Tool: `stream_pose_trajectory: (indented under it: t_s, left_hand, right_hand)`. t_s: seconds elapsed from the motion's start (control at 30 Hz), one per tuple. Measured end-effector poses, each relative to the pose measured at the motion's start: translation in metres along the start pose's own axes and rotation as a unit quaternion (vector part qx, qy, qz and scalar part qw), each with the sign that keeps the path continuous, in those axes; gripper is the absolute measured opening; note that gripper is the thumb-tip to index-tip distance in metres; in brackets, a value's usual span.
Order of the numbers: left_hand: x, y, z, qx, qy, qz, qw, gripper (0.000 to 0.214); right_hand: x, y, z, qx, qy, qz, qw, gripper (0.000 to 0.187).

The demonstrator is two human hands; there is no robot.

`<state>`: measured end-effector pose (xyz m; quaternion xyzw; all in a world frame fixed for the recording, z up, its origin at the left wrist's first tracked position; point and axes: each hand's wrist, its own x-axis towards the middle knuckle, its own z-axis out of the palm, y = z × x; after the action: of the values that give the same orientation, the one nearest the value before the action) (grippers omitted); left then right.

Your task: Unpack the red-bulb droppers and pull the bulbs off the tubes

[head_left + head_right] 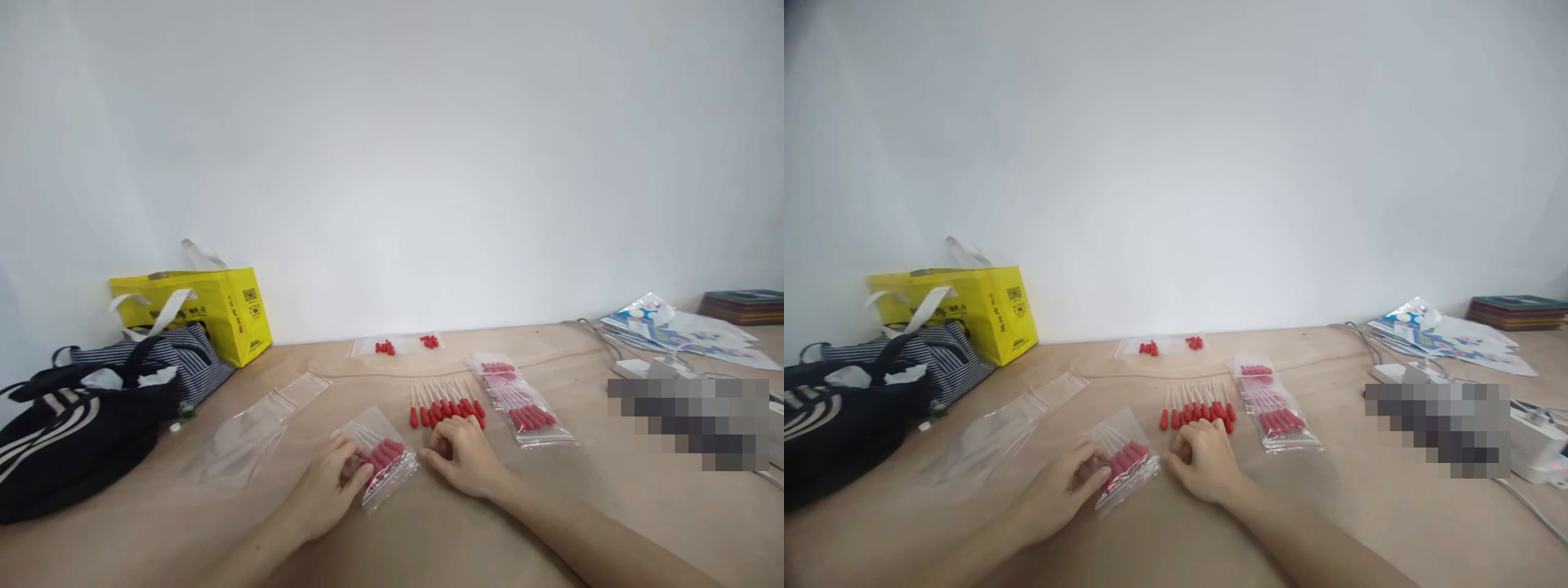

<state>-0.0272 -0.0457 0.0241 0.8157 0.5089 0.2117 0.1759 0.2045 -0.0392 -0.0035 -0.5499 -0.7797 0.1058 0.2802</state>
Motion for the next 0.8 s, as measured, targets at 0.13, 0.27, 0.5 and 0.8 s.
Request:
stream_pose_trajectory:
  t_s: [0.13, 0.27, 0.5, 0.8]
  left_hand:
    - [0.002, 0.003, -0.004, 0.06, -0.038, 0.127, 0.989, 0.036]
    - [0.008, -0.001, 0.002, 0.078, -0.114, 0.131, 0.982, 0.054]
    - [0.013, 0.007, 0.024, 0.131, -0.134, 0.1, 0.977, 0.061]
    - [0.013, 0.022, 0.034, 0.017, -0.002, 0.091, 0.996, 0.018]
  right_hand:
    - [0.002, -0.003, 0.0, 0.034, -0.017, 0.008, 0.999, 0.02]
    - [0.005, -0.009, 0.003, 0.047, -0.045, 0.033, 0.997, 0.024]
    - [0.011, -0.016, 0.012, 0.068, -0.065, 0.098, 0.991, 0.027]
    - [0.013, -0.013, 0.024, 0.099, -0.042, 0.139, 0.985, 0.033]
